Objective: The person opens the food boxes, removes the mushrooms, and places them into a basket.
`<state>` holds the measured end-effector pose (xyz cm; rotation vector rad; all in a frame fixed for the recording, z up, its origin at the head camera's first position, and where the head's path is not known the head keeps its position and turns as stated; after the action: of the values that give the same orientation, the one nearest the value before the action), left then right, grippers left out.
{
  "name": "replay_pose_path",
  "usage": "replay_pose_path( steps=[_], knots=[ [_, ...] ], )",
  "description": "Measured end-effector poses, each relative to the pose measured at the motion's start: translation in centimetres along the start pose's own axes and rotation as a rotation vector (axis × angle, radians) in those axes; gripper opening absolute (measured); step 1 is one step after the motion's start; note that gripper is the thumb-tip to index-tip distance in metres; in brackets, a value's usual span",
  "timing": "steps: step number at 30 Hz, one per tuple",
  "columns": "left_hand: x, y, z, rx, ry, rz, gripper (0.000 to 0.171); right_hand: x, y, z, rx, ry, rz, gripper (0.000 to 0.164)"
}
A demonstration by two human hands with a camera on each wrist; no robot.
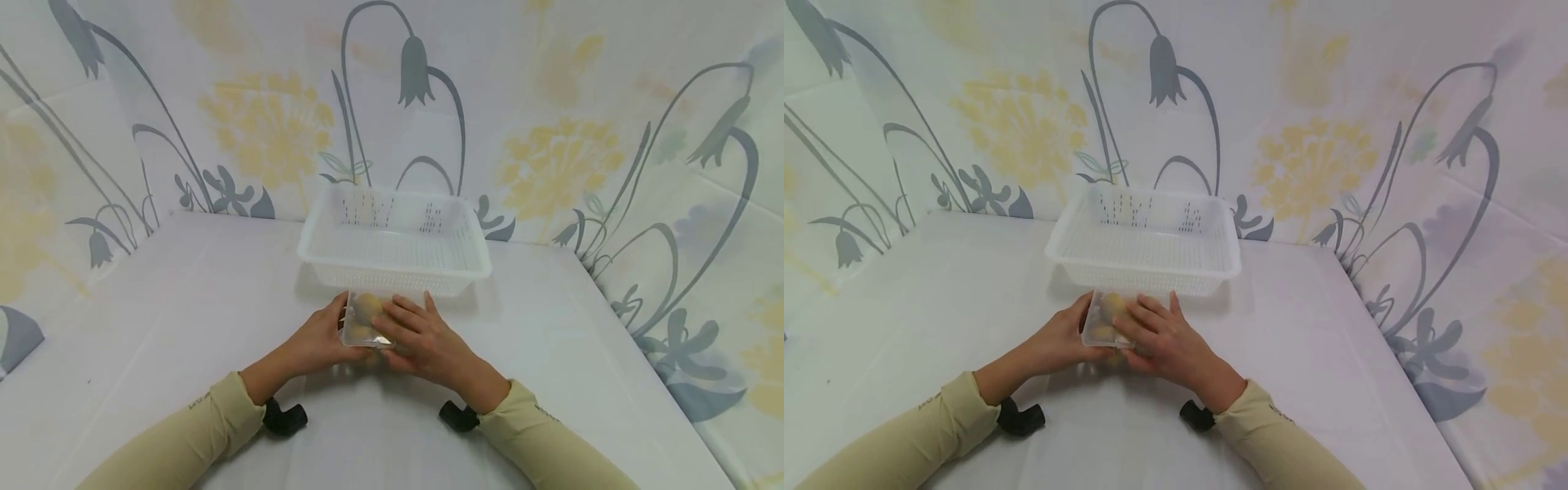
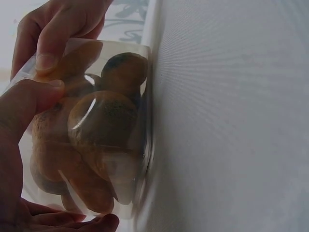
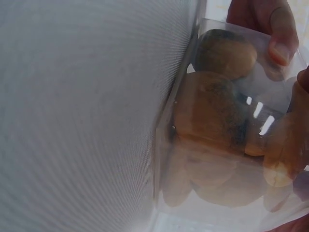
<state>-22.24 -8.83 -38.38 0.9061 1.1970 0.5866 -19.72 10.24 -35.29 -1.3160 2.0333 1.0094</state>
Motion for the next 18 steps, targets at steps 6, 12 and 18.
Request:
replay_pose_path(
  steps=[6, 12, 18],
  knots=[
    [-0.15, 0.09, -0.25, -0.004, 0.002, 0.003, 0.098, -0.05, 0.19, -0.2, -0.014, 0.013, 0.027, 0.058],
    [-0.26, 0.03, -0.33, 0.007, 0.006, 0.011, 0.099, 0.06, 0.25, -0.21, -0.01, 0.011, 0.023, 0.059],
    [-0.22, -0.49, -0.54, -0.017, -0.012, 0.047, 0.105, 0.19, 0.24, -0.3, 0.017, 0.01, -0.032, 0.06]
  ],
)
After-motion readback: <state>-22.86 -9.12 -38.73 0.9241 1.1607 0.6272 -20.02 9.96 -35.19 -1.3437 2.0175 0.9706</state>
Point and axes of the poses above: each hand's wrist, its own z-axis away from the middle knuckle, its own x-axis out of the palm, y = z × x, the point moved 4 cm from there along -z, towards the middle knuckle, and after that the axes turned 15 degrees about -x, right-handed, at the moved point
